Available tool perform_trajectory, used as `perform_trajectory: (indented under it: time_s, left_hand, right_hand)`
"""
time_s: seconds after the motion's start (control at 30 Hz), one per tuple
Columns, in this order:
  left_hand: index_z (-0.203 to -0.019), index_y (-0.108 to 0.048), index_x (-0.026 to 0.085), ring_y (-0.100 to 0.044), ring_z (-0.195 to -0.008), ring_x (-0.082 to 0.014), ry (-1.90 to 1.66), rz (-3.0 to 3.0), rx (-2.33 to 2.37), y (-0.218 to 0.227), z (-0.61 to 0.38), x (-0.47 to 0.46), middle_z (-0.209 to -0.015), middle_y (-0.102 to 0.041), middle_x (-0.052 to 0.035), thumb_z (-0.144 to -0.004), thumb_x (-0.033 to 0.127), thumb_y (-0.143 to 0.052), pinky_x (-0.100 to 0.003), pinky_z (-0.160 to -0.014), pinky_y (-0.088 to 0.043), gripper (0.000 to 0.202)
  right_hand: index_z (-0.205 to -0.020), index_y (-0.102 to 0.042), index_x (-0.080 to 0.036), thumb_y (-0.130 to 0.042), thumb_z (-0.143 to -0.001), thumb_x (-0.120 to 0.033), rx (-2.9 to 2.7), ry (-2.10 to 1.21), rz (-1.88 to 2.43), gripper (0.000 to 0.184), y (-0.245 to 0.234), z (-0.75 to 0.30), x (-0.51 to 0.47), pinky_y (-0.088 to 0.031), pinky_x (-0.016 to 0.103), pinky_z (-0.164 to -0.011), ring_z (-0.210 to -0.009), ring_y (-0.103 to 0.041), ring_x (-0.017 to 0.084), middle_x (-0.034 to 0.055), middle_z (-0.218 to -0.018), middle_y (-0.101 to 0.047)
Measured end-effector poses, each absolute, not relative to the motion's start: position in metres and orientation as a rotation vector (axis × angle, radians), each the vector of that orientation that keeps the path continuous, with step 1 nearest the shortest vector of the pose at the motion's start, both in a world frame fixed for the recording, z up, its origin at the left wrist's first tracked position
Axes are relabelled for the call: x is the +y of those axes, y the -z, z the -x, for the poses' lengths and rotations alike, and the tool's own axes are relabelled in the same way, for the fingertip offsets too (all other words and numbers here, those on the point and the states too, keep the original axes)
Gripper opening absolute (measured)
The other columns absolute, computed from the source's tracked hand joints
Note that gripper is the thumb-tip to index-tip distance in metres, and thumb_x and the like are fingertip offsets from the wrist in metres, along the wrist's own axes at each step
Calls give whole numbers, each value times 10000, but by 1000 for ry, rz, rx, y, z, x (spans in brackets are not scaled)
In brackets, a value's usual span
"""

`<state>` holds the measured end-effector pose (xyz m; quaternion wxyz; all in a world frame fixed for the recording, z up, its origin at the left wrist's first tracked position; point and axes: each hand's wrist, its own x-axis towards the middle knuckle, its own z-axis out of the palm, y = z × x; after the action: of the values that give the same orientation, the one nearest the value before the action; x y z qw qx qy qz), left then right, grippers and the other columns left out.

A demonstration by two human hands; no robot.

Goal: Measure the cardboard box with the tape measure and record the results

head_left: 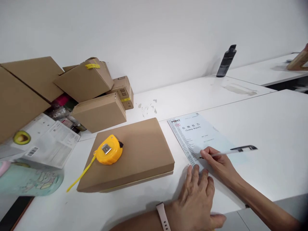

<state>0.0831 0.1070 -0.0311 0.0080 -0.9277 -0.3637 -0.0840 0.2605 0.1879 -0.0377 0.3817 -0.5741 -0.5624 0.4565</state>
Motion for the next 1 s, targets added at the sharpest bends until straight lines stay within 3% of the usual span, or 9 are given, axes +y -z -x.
perform_trajectory:
  time_s: [0.07,0.2,0.27,0.33,0.4,0.47,0.6,0.77,1.0]
  left_hand:
    - [-1498,-387,-7,-331,-1520,-398,278,2906,-1149,33,-83,108,-1589,-445,-228,-1020,630,-319,-496,-1255,-280,800]
    - [-1472,-405,-6,-316,-1532,-386,292,2866,-1163,37,-82,108,-1574,-434,-291,-993,651,-364,-492,-1244,-291,814]
    - [-1461,-422,0,-319,-1530,-390,288,2837,-1157,38,-83,107,-1558,-454,-294,-986,652,-374,-498,-1246,-276,808]
    - [-1458,-432,12,-325,-1529,-386,281,2818,-1162,39,-84,106,-1546,-477,-281,-985,653,-368,-504,-1253,-250,799]
    - [-1458,-436,27,-331,-1528,-379,271,2808,-1178,40,-84,105,-1533,-500,-263,-984,660,-360,-507,-1260,-220,794]
    - [-1455,-445,37,-344,-1522,-375,275,2804,-1188,40,-85,105,-1517,-523,-250,-983,668,-344,-509,-1262,-201,795]
    - [-1457,-451,45,-377,-1505,-366,271,2800,-1182,39,-86,107,-1503,-545,-238,-973,673,-365,-499,-1259,-185,797]
    - [-1462,-442,45,-394,-1495,-365,245,2809,-1175,38,-86,108,-1527,-516,-250,-966,675,-386,-502,-1250,-166,804]
    - [-1477,-436,41,-394,-1487,-382,224,2789,-1145,43,-87,108,-1524,-519,-248,-955,688,-402,-533,-1251,-83,831]
  right_hand:
    - [-774,-590,-234,-578,-932,-650,-1441,-1153,1471,446,38,-261,187,-414,295,-552,-584,-444,149,-32,-634,-506]
    - [-1019,-663,-233,-675,-877,-637,-1425,-1236,1382,429,40,-262,190,-549,345,-692,-821,-667,231,53,-866,-715]
    - [-994,-658,-228,-753,-821,-618,-1379,-1259,1376,436,43,-263,191,-566,354,-722,-863,-696,249,75,-904,-745]
    - [-883,-635,-228,-753,-827,-605,-1389,-1225,1412,399,46,-262,191,-531,316,-619,-705,-649,199,36,-774,-702]
    - [-769,-583,-231,-701,-874,-592,-1444,-1170,1468,395,47,-261,189,-430,278,-500,-542,-500,137,-24,-623,-573]
    - [-741,-556,-233,-668,-903,-568,-1490,-1134,1503,389,48,-260,187,-362,266,-463,-503,-407,114,-45,-596,-499]
    - [-841,-570,-243,-676,-900,-545,-1483,-1145,1446,326,52,-260,185,-419,283,-511,-563,-488,140,-28,-671,-547]
    - [-718,-511,-245,-666,-902,-549,-1529,-1028,1489,387,57,-263,187,-384,286,-491,-556,-442,141,-23,-626,-498]
    - [-701,-477,-250,-641,-926,-452,-1553,-1047,1461,344,60,-264,187,-354,270,-462,-504,-427,124,-43,-605,-481]
